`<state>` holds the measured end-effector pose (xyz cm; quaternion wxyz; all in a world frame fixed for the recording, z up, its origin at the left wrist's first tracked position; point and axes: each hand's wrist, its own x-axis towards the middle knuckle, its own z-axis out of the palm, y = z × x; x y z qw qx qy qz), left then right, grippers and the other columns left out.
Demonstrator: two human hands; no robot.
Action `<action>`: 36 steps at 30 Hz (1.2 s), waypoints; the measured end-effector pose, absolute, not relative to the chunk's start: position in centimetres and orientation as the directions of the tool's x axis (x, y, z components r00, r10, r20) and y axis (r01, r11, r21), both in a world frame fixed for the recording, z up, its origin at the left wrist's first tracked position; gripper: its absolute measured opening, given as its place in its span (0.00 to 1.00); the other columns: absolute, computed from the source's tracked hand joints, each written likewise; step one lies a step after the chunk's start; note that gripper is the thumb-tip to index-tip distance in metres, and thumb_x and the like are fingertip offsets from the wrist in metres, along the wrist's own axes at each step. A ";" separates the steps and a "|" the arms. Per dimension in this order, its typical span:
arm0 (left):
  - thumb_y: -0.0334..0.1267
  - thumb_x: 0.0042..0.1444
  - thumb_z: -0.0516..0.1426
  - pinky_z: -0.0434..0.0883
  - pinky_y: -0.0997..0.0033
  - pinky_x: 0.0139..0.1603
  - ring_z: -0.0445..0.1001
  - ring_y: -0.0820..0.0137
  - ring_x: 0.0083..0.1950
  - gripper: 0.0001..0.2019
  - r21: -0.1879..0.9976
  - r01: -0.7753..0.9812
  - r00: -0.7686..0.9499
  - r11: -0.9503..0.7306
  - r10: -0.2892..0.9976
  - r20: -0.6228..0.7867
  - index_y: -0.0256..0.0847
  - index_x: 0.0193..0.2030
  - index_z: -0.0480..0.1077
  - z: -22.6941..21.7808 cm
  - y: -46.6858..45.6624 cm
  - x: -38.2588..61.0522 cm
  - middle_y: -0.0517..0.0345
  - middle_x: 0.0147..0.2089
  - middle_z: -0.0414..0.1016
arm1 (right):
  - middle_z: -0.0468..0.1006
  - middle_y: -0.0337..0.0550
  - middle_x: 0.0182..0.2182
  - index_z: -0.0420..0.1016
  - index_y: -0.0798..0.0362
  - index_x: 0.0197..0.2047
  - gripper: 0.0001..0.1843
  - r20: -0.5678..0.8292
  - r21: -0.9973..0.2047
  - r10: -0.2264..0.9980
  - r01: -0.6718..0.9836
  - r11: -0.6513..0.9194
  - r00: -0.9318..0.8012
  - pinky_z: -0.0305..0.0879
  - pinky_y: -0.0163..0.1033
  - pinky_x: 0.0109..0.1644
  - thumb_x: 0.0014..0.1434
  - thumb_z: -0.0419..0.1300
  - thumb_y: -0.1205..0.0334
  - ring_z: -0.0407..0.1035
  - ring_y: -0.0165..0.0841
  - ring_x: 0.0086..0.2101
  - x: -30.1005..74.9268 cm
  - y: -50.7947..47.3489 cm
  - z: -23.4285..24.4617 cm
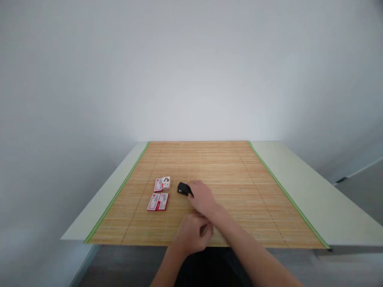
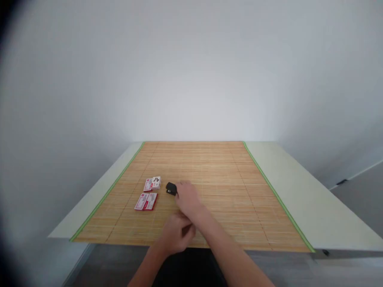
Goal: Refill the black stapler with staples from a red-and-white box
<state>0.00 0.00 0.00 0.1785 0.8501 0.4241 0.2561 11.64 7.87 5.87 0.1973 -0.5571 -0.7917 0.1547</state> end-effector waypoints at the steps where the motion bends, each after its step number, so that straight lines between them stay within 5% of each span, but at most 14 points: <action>1: 0.41 0.68 0.53 0.75 0.64 0.46 0.80 0.61 0.42 0.14 0.547 0.602 0.514 -0.582 0.807 0.293 0.43 0.38 0.79 0.6 -0.2 -0.2 0.51 0.37 0.82 | 0.79 0.52 0.52 0.76 0.53 0.55 0.18 0.142 -0.458 0.940 0.821 0.341 -0.311 0.63 0.45 0.59 0.62 0.57 0.71 0.69 0.43 0.53 13.2 7.6 6.0; 5: 0.38 0.72 0.47 0.74 0.59 0.53 0.78 0.62 0.46 0.18 0.570 0.658 0.354 -0.492 0.870 0.343 0.43 0.39 0.78 2.1 0.1 -0.3 0.51 0.40 0.81 | 0.79 0.48 0.53 0.75 0.51 0.61 0.25 0.136 -0.449 0.922 0.808 0.383 -0.362 0.63 0.44 0.61 0.62 0.57 0.72 0.69 0.40 0.54 18.8 6.6 6.4; 7: 0.38 0.71 0.48 0.71 0.53 0.61 0.76 0.59 0.56 0.16 0.546 0.730 0.243 -0.411 0.903 0.355 0.44 0.50 0.77 2.1 0.5 0.3 0.51 0.52 0.81 | 0.79 0.47 0.54 0.73 0.49 0.64 0.27 0.139 -0.469 0.907 0.781 0.414 -0.398 0.63 0.44 0.62 0.63 0.56 0.72 0.69 0.39 0.56 20.7 6.4 6.4; 11: 0.42 0.70 0.51 0.59 0.42 0.73 0.60 0.54 0.74 0.24 0.438 0.824 0.231 -0.360 0.919 0.320 0.47 0.71 0.64 1.2 0.8 1.7 0.53 0.73 0.64 | 0.79 0.48 0.56 0.72 0.48 0.65 0.29 0.165 -0.519 0.881 0.721 0.460 -0.444 0.63 0.45 0.62 0.63 0.55 0.73 0.69 0.39 0.57 22.3 6.3 6.4; 18: 0.47 0.67 0.56 0.47 0.33 0.76 0.52 0.48 0.77 0.31 0.337 0.850 0.319 -0.405 0.904 0.284 0.52 0.75 0.57 0.8 0.4 2.5 0.52 0.77 0.58 | 0.81 0.46 0.51 0.78 0.48 0.58 0.21 0.123 -0.432 0.887 0.781 0.451 -0.444 0.64 0.44 0.58 0.63 0.61 0.68 0.72 0.39 0.52 20.9 7.2 6.9; 22: 0.47 0.67 0.56 0.46 0.29 0.75 0.51 0.48 0.77 0.27 0.316 0.867 0.307 -0.386 0.912 0.271 0.51 0.72 0.62 0.7 0.3 2.7 0.52 0.76 0.58 | 0.80 0.49 0.45 0.81 0.52 0.46 0.10 0.143 -0.391 0.897 0.809 0.439 -0.418 0.63 0.46 0.56 0.60 0.67 0.63 0.70 0.43 0.50 19.1 8.6 7.4; 26: 0.45 0.66 0.56 0.46 0.26 0.73 0.52 0.47 0.77 0.32 0.317 0.869 0.306 -0.380 0.916 0.260 0.55 0.75 0.55 0.9 0.5 2.8 0.54 0.78 0.53 | 0.77 0.46 0.41 0.80 0.51 0.37 0.05 0.187 -0.392 0.888 0.797 0.460 -0.420 0.64 0.43 0.53 0.58 0.68 0.60 0.70 0.40 0.47 20.3 9.4 9.3; 29: 0.44 0.65 0.56 0.46 0.24 0.72 0.52 0.46 0.77 0.33 0.319 0.870 0.302 -0.376 0.918 0.257 0.57 0.76 0.53 1.1 0.5 2.7 0.55 0.79 0.52 | 0.76 0.42 0.37 0.80 0.50 0.42 0.09 0.263 -0.530 0.915 0.746 0.403 -0.308 0.66 0.40 0.46 0.61 0.66 0.55 0.70 0.35 0.39 23.9 8.7 10.1; 36: 0.46 0.63 0.58 0.45 0.25 0.73 0.50 0.46 0.77 0.36 0.337 0.866 0.292 -0.368 0.922 0.256 0.59 0.77 0.52 1.0 0.5 2.6 0.57 0.78 0.54 | 0.77 0.40 0.31 0.77 0.52 0.48 0.23 0.093 -0.903 0.994 0.426 0.056 0.065 0.66 0.36 0.30 0.61 0.64 0.41 0.69 0.31 0.28 31.3 4.7 5.2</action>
